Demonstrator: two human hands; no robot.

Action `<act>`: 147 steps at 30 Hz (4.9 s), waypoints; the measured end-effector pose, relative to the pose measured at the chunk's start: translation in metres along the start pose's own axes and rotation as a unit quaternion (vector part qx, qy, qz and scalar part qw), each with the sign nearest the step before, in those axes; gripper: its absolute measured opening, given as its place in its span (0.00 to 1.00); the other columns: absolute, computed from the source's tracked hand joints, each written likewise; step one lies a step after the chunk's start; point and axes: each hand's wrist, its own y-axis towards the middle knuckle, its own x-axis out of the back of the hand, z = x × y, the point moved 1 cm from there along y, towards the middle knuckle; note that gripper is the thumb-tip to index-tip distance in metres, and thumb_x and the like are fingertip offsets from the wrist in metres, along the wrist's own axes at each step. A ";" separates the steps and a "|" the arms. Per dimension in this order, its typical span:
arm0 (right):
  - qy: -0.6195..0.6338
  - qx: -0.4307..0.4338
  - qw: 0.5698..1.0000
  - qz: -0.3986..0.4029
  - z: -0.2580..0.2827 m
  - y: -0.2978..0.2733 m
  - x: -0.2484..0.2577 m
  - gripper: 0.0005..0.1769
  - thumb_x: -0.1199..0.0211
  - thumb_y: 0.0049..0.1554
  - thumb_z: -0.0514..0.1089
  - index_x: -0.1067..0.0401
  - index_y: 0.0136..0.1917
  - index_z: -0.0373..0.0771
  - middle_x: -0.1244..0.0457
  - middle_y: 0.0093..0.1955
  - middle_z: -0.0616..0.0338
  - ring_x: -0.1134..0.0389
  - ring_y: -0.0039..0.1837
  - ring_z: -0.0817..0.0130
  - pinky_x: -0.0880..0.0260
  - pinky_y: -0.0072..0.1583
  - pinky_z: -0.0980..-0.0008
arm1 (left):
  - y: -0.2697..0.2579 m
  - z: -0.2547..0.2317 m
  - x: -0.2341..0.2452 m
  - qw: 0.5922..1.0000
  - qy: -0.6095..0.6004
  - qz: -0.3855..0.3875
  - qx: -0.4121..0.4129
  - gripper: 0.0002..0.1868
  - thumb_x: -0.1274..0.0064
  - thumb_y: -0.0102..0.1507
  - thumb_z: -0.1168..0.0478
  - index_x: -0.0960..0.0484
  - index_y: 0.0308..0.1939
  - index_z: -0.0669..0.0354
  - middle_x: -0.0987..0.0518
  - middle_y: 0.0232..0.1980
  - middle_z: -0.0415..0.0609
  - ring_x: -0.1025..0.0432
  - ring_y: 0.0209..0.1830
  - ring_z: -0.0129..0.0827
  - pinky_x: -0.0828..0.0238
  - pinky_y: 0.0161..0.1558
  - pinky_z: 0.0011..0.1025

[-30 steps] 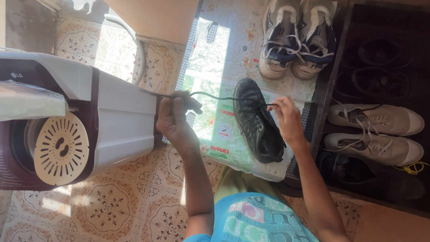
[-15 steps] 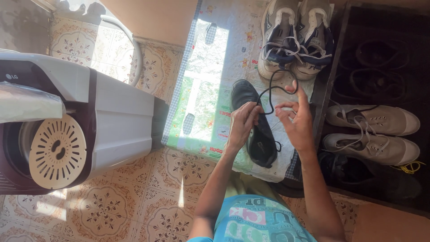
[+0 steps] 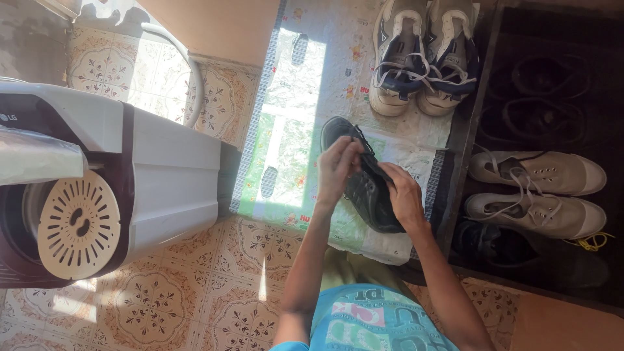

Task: The person removes the laces from a black shoe, then re-laces it by threading the laces through the eyelets and tying them. The person repeats the process on a second black shoe.

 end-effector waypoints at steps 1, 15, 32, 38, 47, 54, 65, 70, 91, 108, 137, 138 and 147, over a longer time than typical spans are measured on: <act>0.015 -0.004 1.000 -0.003 -0.002 -0.001 0.000 0.31 0.42 0.53 0.24 0.31 0.69 0.37 0.34 0.66 0.46 0.33 0.66 0.47 0.33 0.65 0.58 | -0.002 0.002 0.007 0.999 -0.040 -0.034 -0.005 0.11 0.55 0.74 0.61 0.21 0.42 0.63 0.29 0.29 0.38 0.31 0.27 0.20 0.39 0.28 0.20; -0.003 -0.031 0.999 -0.007 0.034 -0.002 0.022 0.23 0.35 0.54 0.37 0.29 0.63 0.31 0.33 0.60 0.42 0.33 0.62 0.45 0.34 0.63 0.55 | -0.016 -0.052 0.035 0.798 0.528 -0.231 -0.174 0.15 0.51 0.67 0.66 0.17 0.56 0.60 0.21 0.46 0.61 0.26 0.42 0.43 0.30 0.43 0.35; 0.673 -0.344 0.655 0.007 -0.046 -0.007 -0.070 0.23 0.54 0.68 0.43 0.32 0.67 0.24 0.33 0.62 0.49 0.30 0.61 0.66 0.31 0.66 0.69 | -0.019 0.066 0.030 0.990 0.135 -0.030 -0.001 0.11 0.44 0.63 0.72 0.21 0.49 0.67 0.16 0.43 0.48 0.20 0.44 0.28 0.24 0.49 0.26; 0.652 -0.408 0.639 -0.019 -0.068 0.000 -0.091 0.17 0.51 0.65 0.36 0.27 0.62 0.28 0.31 0.61 0.53 0.29 0.62 0.68 0.30 0.65 0.71 | -0.021 0.052 0.026 0.942 0.312 -0.015 -0.122 0.09 0.43 0.62 0.72 0.17 0.46 0.67 0.21 0.43 0.55 0.22 0.42 0.45 0.27 0.43 0.36; 0.586 -0.409 0.700 0.002 -0.079 0.004 -0.108 0.13 0.43 0.64 0.35 0.24 0.60 0.33 0.29 0.52 0.56 0.28 0.49 0.72 0.26 0.54 0.73 | -0.016 0.061 0.013 0.936 0.325 -0.009 -0.138 0.06 0.45 0.64 0.73 0.19 0.45 0.68 0.22 0.44 0.54 0.25 0.46 0.45 0.29 0.48 0.38; 0.456 -0.304 0.836 0.029 -0.085 0.008 -0.108 0.11 0.42 0.64 0.35 0.23 0.58 0.30 0.30 0.50 0.59 0.30 0.49 0.78 0.30 0.53 0.78 | -0.017 0.063 0.019 0.945 0.293 -0.019 -0.147 0.08 0.42 0.59 0.72 0.15 0.42 0.63 0.22 0.42 0.50 0.27 0.44 0.40 0.29 0.46 0.36; 0.035 -0.023 0.999 0.005 -0.030 0.028 -0.047 0.10 0.36 0.61 0.35 0.22 0.56 0.31 0.29 0.49 0.46 0.26 0.51 0.61 0.28 0.50 0.69 | -0.014 0.071 0.013 0.926 0.345 0.013 -0.155 0.17 0.43 0.61 0.74 0.16 0.53 0.58 0.26 0.45 0.52 0.31 0.47 0.41 0.29 0.47 0.37; 0.071 -0.081 0.990 -0.085 0.025 0.021 0.026 0.09 0.39 0.63 0.32 0.23 0.56 0.30 0.29 0.46 0.50 0.26 0.43 0.66 0.24 0.44 0.71 | -0.002 0.059 0.034 0.942 0.306 0.114 -0.082 0.21 0.44 0.60 0.71 0.19 0.58 0.57 0.26 0.52 0.51 0.29 0.55 0.41 0.26 0.55 0.34; 0.092 0.009 0.994 0.065 0.038 0.031 0.003 0.16 0.37 0.54 0.36 0.25 0.57 0.34 0.35 0.52 0.52 0.30 0.50 0.57 0.29 0.49 0.60 | -0.049 -0.098 -0.003 0.986 -0.103 0.043 -0.126 0.13 0.58 0.76 0.61 0.24 0.48 0.70 0.25 0.40 0.46 0.27 0.39 0.28 0.27 0.42 0.27; 0.294 0.086 0.944 -0.124 0.112 0.014 0.079 0.16 0.46 0.72 0.46 0.26 0.50 0.33 0.33 0.48 0.60 0.28 0.51 0.74 0.27 0.55 0.73 | -0.022 0.014 -0.001 0.988 0.053 -0.142 -0.004 0.12 0.56 0.73 0.62 0.20 0.45 0.68 0.24 0.33 0.44 0.31 0.30 0.22 0.32 0.33 0.23; 0.265 -0.046 0.961 0.057 0.048 0.036 0.040 0.10 0.33 0.59 0.40 0.20 0.53 0.37 0.30 0.39 0.65 0.35 0.36 0.83 0.37 0.37 0.80 | -0.036 -0.073 0.040 0.984 0.160 -0.079 0.004 0.09 0.49 0.68 0.66 0.15 0.48 0.62 0.21 0.32 0.47 0.28 0.30 0.25 0.31 0.35 0.26; 0.250 -0.051 0.966 0.048 0.040 0.036 0.038 0.09 0.32 0.59 0.40 0.19 0.52 0.36 0.30 0.39 0.64 0.36 0.36 0.81 0.38 0.37 0.79 | -0.037 -0.071 0.043 0.977 0.191 -0.091 -0.021 0.09 0.49 0.68 0.65 0.15 0.48 0.62 0.20 0.35 0.47 0.27 0.33 0.26 0.30 0.36 0.27; 0.420 -0.082 0.898 0.104 0.028 0.042 0.019 0.14 0.39 0.64 0.40 0.26 0.61 0.34 0.31 0.39 0.62 0.34 0.39 0.81 0.35 0.41 0.80 | -0.039 -0.073 0.011 0.830 0.447 -0.087 -0.324 0.23 0.44 0.56 0.69 0.21 0.56 0.65 0.21 0.52 0.59 0.28 0.54 0.49 0.29 0.52 0.42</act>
